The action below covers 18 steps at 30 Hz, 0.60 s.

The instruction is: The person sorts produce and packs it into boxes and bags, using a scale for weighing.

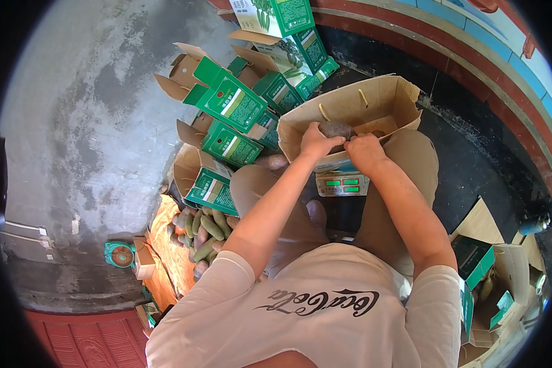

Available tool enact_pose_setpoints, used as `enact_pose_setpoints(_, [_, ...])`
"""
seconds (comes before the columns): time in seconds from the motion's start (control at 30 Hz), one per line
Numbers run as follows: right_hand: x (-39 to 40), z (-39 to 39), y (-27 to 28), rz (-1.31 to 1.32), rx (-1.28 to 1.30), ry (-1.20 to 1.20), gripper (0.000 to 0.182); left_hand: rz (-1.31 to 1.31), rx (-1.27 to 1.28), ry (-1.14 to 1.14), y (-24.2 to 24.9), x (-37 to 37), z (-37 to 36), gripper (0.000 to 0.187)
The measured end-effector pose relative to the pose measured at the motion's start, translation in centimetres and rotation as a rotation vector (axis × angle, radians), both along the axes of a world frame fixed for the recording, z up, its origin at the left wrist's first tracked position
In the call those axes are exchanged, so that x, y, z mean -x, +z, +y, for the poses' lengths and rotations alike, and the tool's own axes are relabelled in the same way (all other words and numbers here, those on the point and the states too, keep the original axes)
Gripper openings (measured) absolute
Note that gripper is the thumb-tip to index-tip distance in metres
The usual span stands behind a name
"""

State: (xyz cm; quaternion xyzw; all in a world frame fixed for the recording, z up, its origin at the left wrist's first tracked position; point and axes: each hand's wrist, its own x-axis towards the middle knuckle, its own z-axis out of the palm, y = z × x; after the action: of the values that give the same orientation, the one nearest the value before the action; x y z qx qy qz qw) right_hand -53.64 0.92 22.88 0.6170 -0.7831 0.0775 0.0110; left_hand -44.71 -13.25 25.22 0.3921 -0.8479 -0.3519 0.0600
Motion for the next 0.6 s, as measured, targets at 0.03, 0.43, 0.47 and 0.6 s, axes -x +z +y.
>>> enact_pose_setpoints(0.03, [0.0,0.1,0.2,-0.006,-0.002,-0.002,0.013,0.021,-0.022,-0.031,-0.5,-0.1,-0.1,0.084])
enact_pose_setpoints(0.43, [0.3,-0.4,0.0,0.009,0.03,-0.021,0.012,0.533,-0.065,-0.045,5.1,-9.2,-0.6,0.036])
enact_pose_setpoints(0.47, [0.3,-0.4,-0.2,0.01,0.04,-0.019,0.013,0.604,0.017,-0.006,5.2,-11.0,-1.3,0.033])
enact_pose_setpoints(0.6, [0.1,-0.1,1.0,-0.019,0.014,-0.011,0.016,0.765,0.132,0.378,6.9,-19.4,-3.3,0.025])
